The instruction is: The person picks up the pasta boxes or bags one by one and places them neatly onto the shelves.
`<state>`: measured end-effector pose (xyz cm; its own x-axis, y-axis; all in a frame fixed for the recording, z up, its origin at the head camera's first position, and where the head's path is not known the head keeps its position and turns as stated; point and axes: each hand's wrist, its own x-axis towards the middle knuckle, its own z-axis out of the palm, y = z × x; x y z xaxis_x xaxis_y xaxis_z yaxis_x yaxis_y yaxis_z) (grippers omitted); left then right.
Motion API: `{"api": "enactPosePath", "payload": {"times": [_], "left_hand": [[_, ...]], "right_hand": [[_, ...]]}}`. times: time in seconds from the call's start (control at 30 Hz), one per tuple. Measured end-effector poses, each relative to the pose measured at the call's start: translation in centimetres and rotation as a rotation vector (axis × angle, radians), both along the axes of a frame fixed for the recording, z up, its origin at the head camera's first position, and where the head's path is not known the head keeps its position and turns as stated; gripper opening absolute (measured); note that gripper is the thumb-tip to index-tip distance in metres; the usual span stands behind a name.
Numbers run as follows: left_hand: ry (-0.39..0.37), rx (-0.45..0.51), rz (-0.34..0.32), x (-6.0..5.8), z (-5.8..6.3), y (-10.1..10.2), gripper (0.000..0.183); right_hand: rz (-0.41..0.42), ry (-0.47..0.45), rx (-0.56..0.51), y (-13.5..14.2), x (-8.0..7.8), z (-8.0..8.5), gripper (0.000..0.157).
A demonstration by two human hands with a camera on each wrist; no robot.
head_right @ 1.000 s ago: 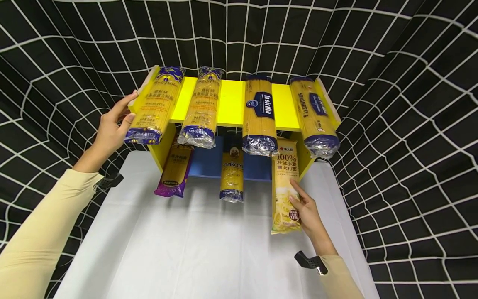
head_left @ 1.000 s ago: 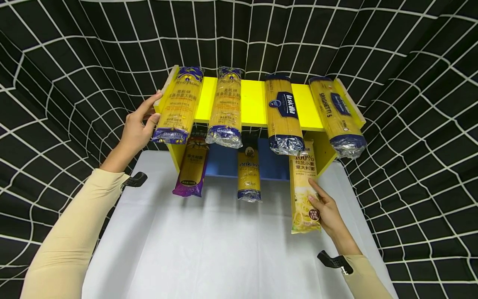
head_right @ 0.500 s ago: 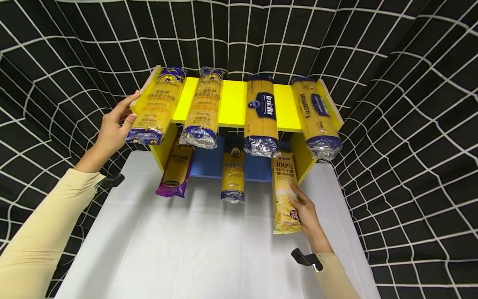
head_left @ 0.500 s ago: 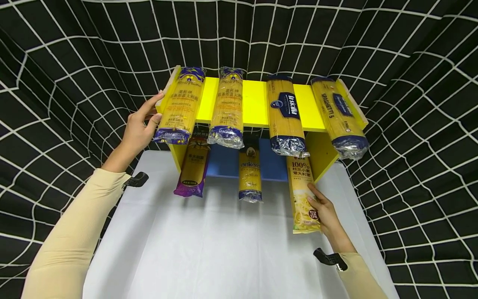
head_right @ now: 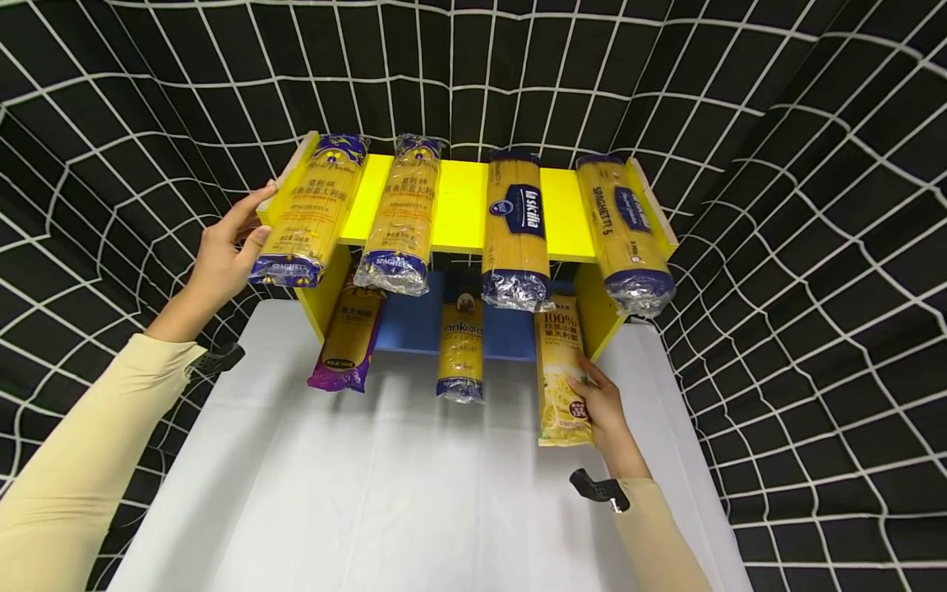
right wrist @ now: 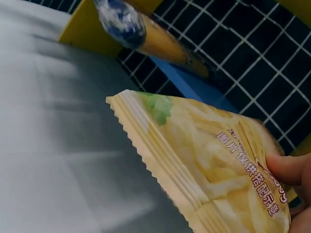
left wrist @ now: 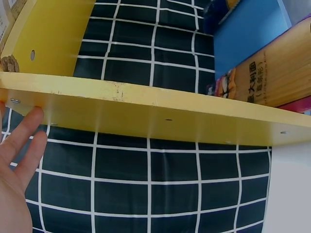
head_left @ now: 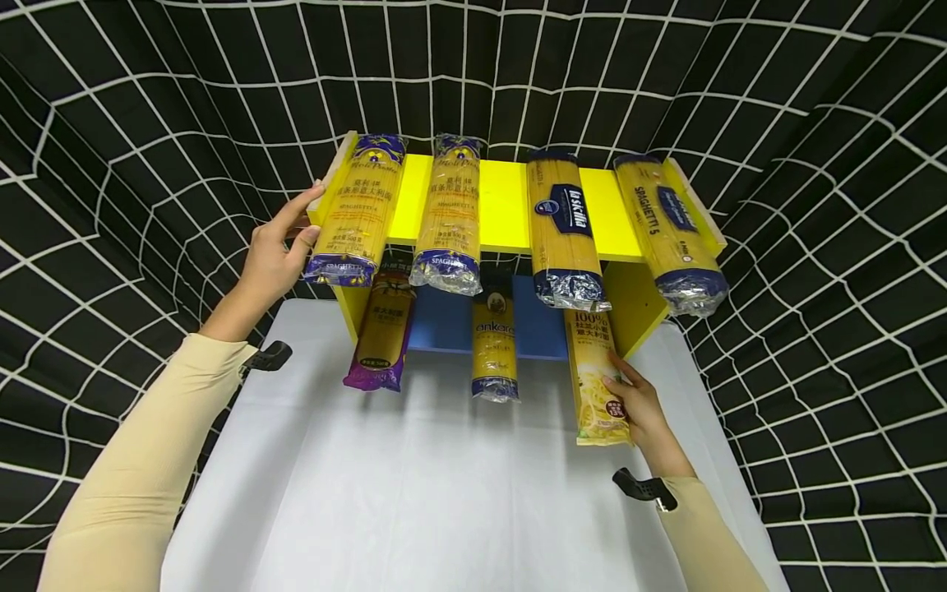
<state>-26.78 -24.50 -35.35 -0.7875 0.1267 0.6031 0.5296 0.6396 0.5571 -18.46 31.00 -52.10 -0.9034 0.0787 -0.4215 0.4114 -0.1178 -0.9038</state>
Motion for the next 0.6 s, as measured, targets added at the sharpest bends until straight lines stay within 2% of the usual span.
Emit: {"api": "enactPosePath", "payload": {"times": [0.13, 0.23, 0.47, 0.6], "left_hand": [[-0.002, 0.004, 0.002, -0.1, 0.0, 0.0, 0.053], [-0.006, 0.001, 0.006, -0.1, 0.0, 0.1, 0.052], [-0.011, -0.016, 0.022, -0.1, -0.1, 0.0, 0.052], [0.0, -0.01, 0.014, -0.1, -0.1, 0.0, 0.052]], "right_hand": [[0.015, 0.008, 0.021, 0.4, -0.8, -0.1, 0.07], [0.067, 0.031, 0.082, 0.8, -0.7, -0.3, 0.069], [0.203, 0.151, 0.477, 2.2, 1.0, -1.3, 0.069], [0.287, 0.266, 0.637, 2.9, 2.6, -1.6, 0.066]]}}
